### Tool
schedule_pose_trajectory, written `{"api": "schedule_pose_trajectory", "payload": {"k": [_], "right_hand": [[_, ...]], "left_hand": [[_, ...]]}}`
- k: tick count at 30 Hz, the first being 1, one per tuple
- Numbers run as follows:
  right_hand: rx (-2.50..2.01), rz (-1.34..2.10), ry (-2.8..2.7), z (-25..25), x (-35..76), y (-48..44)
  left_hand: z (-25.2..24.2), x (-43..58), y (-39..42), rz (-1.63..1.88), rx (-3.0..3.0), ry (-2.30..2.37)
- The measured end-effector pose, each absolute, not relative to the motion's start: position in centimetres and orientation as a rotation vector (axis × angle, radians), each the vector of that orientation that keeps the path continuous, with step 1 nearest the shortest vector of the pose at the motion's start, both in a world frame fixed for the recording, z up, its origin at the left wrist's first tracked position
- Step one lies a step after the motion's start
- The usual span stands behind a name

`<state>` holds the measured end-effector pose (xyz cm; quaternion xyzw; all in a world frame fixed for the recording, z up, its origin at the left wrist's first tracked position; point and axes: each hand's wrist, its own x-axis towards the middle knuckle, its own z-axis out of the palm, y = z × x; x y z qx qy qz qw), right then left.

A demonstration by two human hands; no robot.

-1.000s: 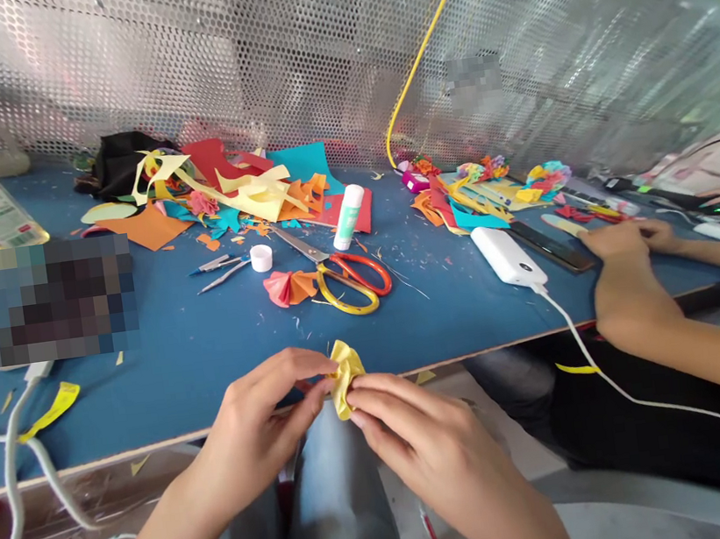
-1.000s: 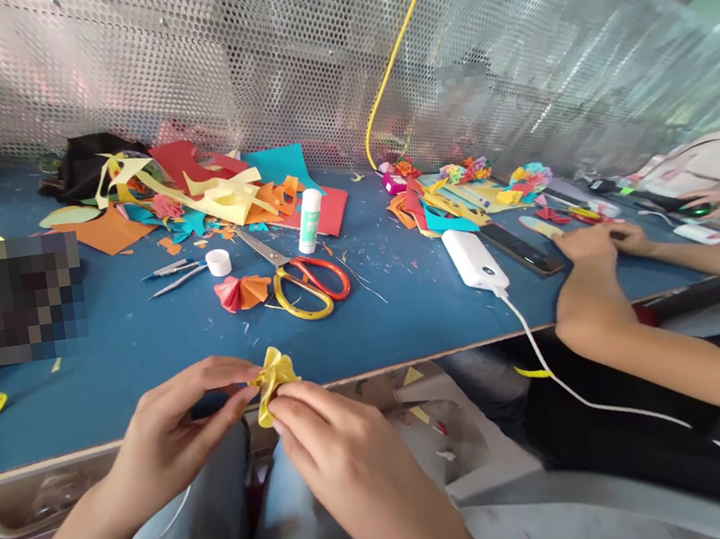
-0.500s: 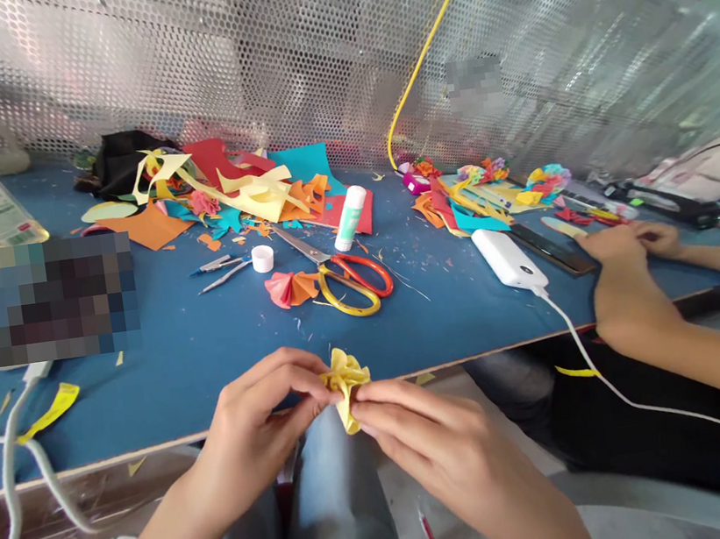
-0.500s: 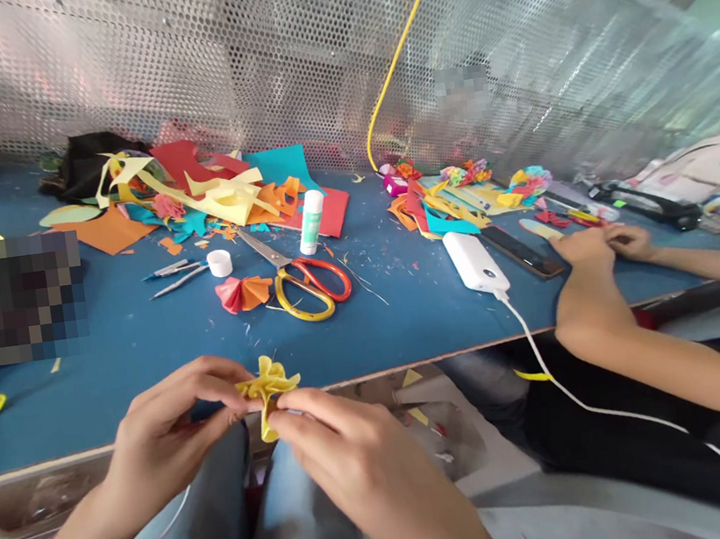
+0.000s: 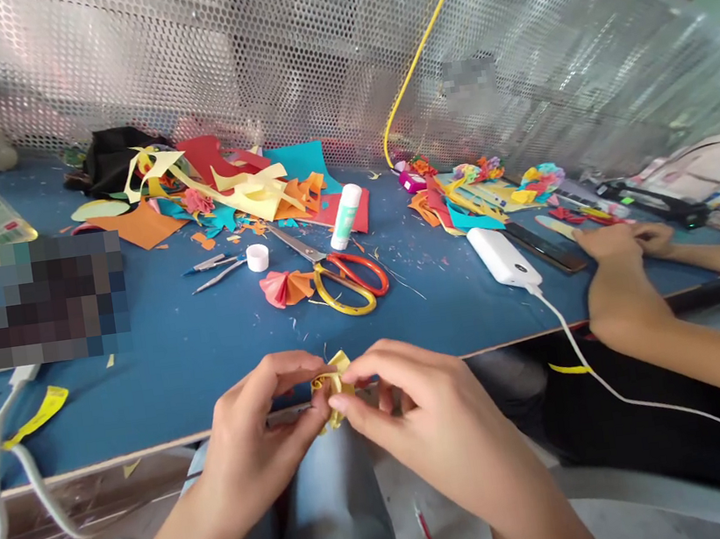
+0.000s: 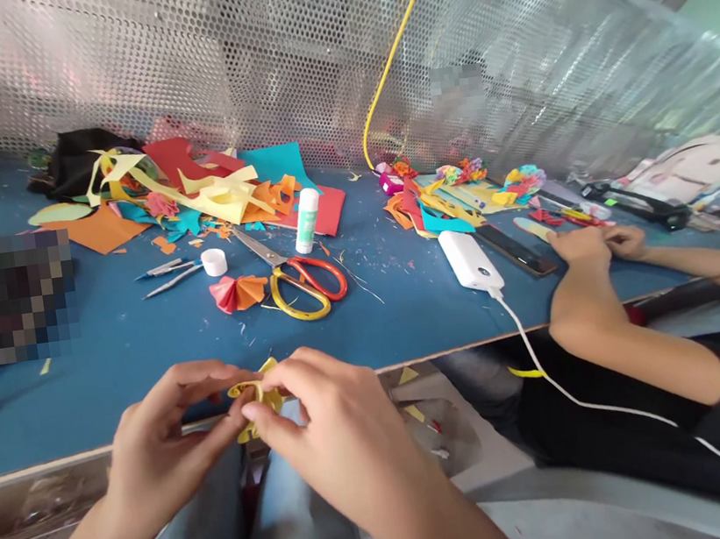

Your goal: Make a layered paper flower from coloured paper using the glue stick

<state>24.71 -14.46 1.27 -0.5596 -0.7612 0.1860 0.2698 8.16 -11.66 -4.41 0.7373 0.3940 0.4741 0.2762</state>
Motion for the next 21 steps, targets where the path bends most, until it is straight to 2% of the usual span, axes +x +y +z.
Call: {"api": "schedule_pose_trajectory", "payload": {"k": [10,21], "right_hand": [[-1.677,0.381,-2.218,1.4,24.0,-12.8],[-1.684,0.337,-2.319,1.1,23.7,-11.3]], "left_hand": [[-3.8,8.3,-11.6,1.023,1.968,1.139],[-3.8,8.2,-11.2,0.965,1.841,1.25]]}}
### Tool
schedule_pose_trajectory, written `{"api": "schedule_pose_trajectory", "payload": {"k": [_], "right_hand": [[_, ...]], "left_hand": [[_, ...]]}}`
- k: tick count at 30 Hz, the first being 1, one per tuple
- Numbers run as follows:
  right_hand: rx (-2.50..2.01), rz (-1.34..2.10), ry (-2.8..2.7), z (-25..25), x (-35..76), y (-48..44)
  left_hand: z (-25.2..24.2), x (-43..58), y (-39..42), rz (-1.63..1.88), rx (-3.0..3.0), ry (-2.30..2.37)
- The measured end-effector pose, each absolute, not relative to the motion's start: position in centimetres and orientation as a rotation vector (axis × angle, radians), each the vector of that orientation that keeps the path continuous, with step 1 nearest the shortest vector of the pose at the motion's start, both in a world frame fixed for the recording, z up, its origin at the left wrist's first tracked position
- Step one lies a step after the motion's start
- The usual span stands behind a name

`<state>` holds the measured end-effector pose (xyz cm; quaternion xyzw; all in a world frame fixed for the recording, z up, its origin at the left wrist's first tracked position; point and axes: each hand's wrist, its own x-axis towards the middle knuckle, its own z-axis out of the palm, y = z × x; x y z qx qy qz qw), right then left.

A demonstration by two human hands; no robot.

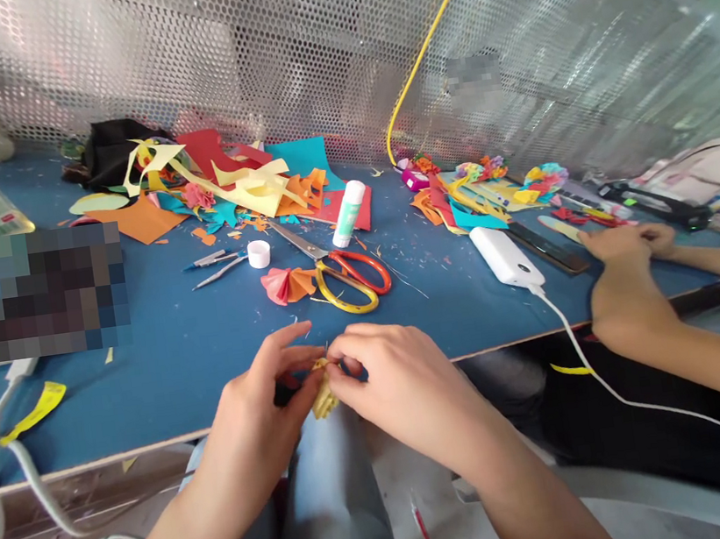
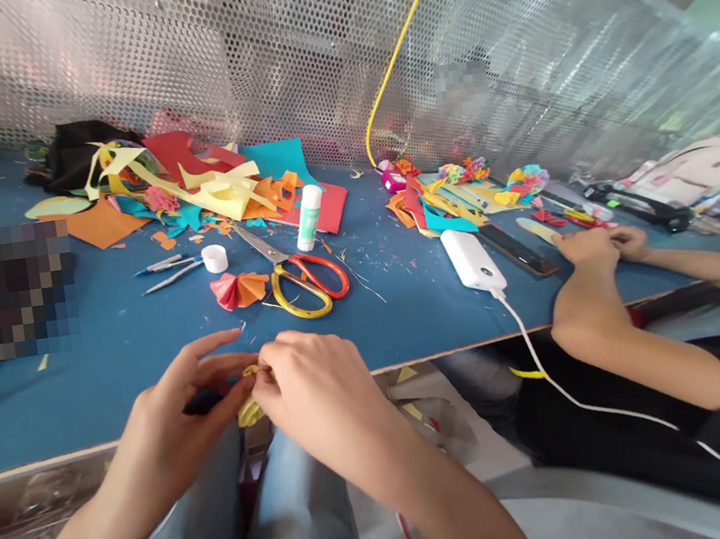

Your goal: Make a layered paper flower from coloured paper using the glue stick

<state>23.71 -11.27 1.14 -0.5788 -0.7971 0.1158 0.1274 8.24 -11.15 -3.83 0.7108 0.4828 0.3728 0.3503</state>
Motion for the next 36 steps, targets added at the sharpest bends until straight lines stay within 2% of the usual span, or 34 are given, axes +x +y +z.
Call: {"api": "schedule_pose_trajectory", "payload": {"k": [8,14,26,36], "right_hand": [[-1.466,0.68,-2.25,1.4,24.6,-11.1],[-1.376,0.877,-2.186,1.3,24.8,-11.1],[-1.469,0.784,-2.164,0.9,24.2,-10.9],[-1.367,0.924,-2.142,0.8,24.8,-11.4]], "left_hand": [[-2.6,7.4,-10.3,0.892,1.372,1.04],[-2.1,7.1,-10.2,0.846,1.332,0.943],[-2.8,7.5,-11.8,0.965,1.767,1.212],[-2.1,7.1,-11.9,0.979,1.668,1.24]]}}
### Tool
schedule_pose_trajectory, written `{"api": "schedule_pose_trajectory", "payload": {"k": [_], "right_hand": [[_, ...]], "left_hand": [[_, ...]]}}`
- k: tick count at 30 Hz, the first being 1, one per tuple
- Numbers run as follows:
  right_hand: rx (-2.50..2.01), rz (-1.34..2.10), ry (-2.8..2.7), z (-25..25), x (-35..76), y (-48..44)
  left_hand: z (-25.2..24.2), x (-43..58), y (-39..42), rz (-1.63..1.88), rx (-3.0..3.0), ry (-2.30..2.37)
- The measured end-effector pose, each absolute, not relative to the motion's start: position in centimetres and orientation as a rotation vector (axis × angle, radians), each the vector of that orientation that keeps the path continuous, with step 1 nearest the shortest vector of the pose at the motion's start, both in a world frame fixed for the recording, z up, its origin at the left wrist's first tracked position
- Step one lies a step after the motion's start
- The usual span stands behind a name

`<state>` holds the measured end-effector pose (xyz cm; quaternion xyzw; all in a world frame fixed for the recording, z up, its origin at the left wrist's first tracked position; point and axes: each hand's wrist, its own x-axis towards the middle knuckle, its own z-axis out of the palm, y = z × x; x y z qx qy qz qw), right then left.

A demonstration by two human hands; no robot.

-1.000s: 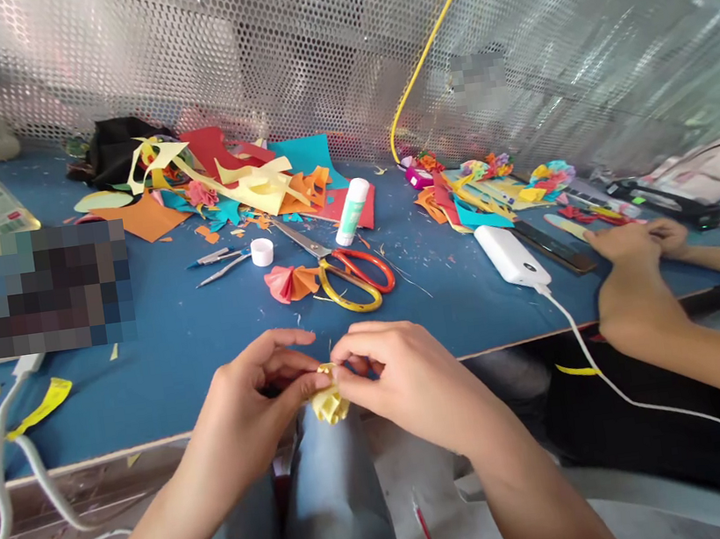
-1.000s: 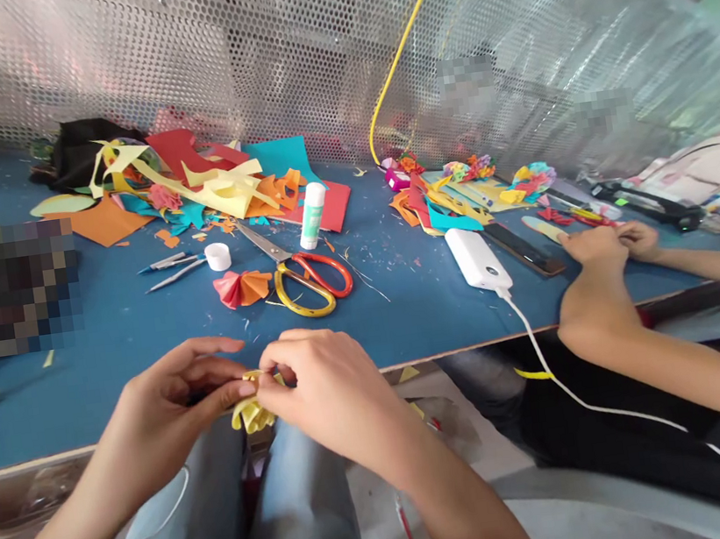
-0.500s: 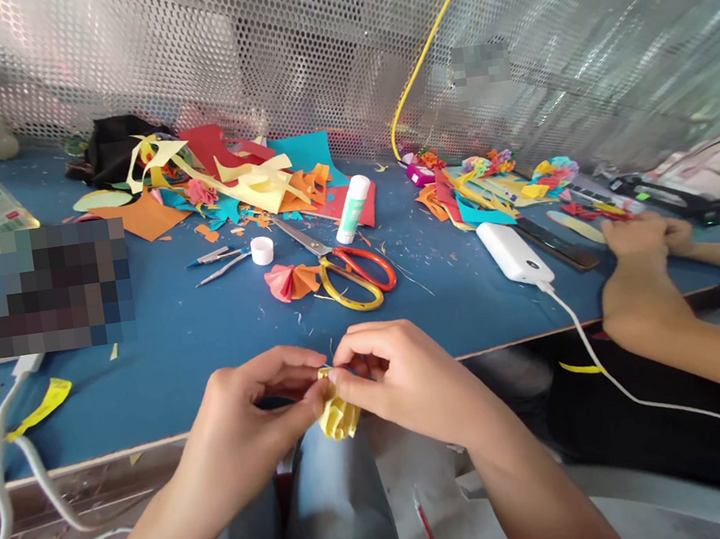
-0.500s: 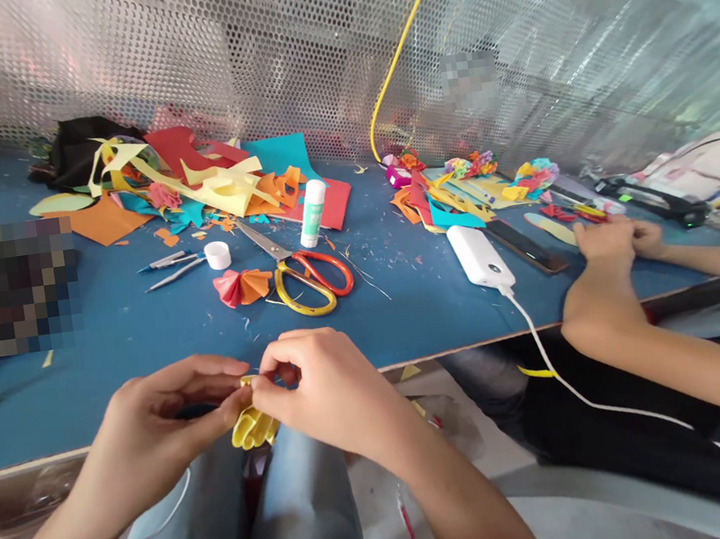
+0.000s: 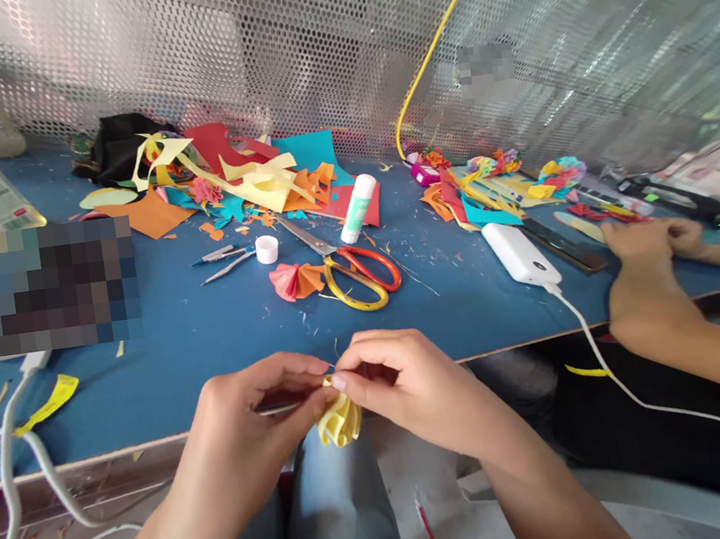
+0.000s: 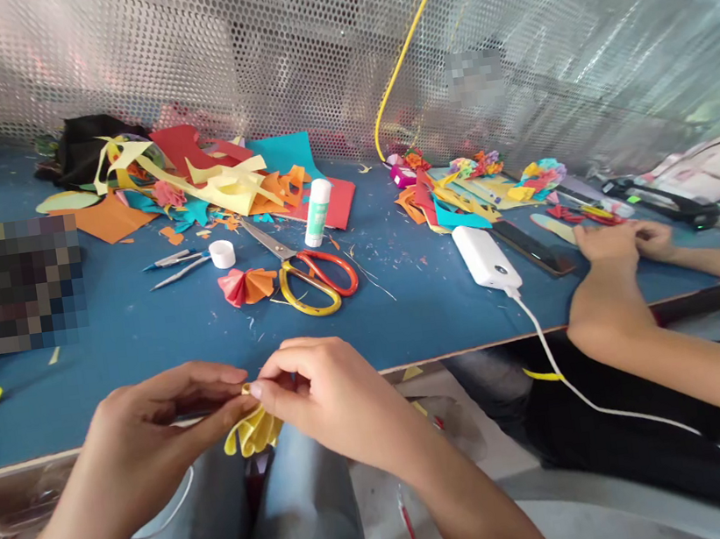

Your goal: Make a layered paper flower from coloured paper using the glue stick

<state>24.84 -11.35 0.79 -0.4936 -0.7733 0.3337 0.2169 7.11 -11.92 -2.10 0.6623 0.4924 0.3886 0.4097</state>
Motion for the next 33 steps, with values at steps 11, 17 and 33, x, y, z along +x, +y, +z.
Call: {"api": "schedule_pose_trajectory", "payload": {"k": [11,17,33], "right_hand": [[-1.35,0.836,-2.246,2.0,24.9,-12.6],[-1.305,0.817,-2.245,2.5,24.7,-13.1],[-1.161,0.674,-1.776,-0.1,25.1,-14.8]], "left_hand": [[-1.7,7.0,-12.5,0.956,1.725,1.16],[-1.2,7.2,-12.6,0.921,1.784,1.109],[-2.7,6.6,-11.3,1.344,0.81,0.996]]}}
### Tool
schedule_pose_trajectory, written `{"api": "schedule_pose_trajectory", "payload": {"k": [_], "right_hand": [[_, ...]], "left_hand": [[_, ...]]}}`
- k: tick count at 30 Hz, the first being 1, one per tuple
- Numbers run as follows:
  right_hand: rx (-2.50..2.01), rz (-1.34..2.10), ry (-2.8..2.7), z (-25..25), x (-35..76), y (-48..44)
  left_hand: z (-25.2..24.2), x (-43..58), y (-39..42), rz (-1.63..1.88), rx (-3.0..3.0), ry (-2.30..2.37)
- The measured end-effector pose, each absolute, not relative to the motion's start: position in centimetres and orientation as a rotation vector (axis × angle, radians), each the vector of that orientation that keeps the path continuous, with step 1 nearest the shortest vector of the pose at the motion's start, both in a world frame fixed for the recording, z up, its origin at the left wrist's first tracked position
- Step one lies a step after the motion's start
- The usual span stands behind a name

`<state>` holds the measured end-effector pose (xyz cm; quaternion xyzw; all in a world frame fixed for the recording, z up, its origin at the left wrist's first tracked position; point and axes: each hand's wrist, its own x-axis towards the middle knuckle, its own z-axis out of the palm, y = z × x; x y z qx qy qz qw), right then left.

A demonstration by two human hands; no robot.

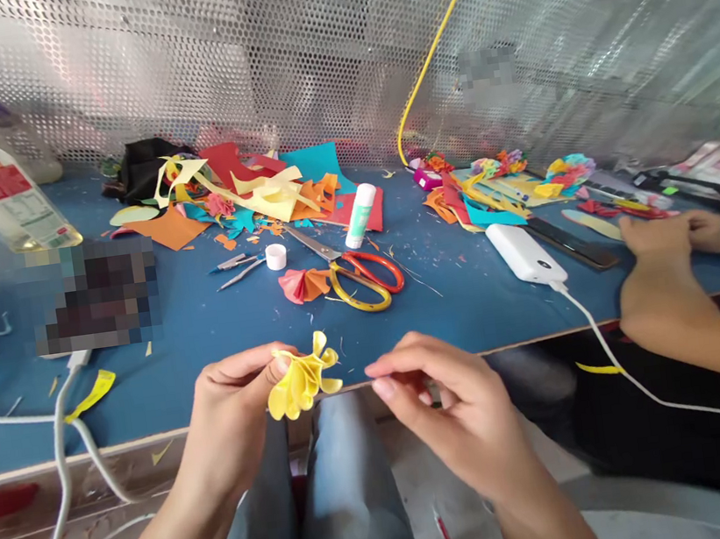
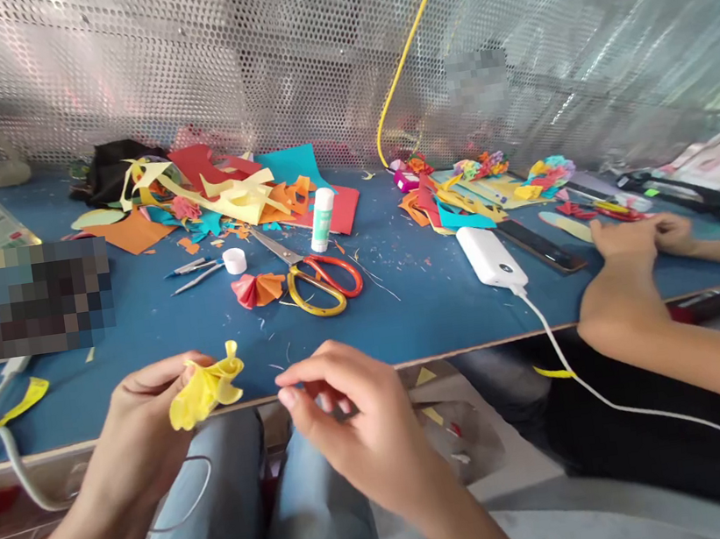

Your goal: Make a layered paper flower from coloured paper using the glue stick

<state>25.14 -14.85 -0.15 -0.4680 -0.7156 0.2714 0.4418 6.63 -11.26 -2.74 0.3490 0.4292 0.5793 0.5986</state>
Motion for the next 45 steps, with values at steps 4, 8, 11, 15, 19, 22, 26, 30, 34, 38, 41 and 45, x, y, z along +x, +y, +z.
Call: {"api": "schedule_pose_trajectory", "payload": {"k": [4,8,11,15,19,22,26,30,34,38,41,45], "right_hand": [[-1.069,0.718,-1.697,-1.6,24.0,-15.6],[-0.999,0.753,-1.633,-2.2,23.2,-16.0],[-0.983,0.767,-1.585,-2.7,22.7,-16.0],[-0.942,0.74,-1.588,-3.1,22.4,-15.7],[-0.929,0.724,-1.611,-3.0,22.4,-15.8],[-0.924,0.694,-1.628,-2.8,22.4,-16.0],[-0.924,0.633,-1.642,-2.7,22.5,-16.0],[-0.935,0.585,-1.632,-2.4,22.6,-15.8],[-0.973,0.562,-1.567,-1.6,22.2,-15.6],[-1.006,0.584,-1.548,-1.1,21.6,-15.2],[-1.028,0.623,-1.517,-1.1,21.3,-14.8],[-1.003,0.657,-1.572,-1.3,21.3,-14.4]], "left_hand": [[-2.7,6.8,-11.6,1.344,0.83,1.026],[-2.8,6.7,-12.0,1.356,0.943,1.133],[-2.9,6.6,-12.3,1.333,0.993,1.081],[-2.8,6.6,-12.3,1.285,0.96,0.923],[-2.4,6.5,-12.2,1.303,0.91,0.824],[-2.3,6.5,-12.1,1.318,0.942,0.795],[-2.2,6.4,-12.0,1.319,0.975,0.79],[-2.0,6.6,-12.1,1.311,0.909,0.808],[-1.8,6.7,-12.0,1.296,0.79,0.857],[-1.6,6.8,-12.0,1.269,0.735,0.861],[-1.5,6.9,-12.1,1.241,0.727,0.84],[-1.1,7.0,-12.3,1.133,0.693,0.792]]}}
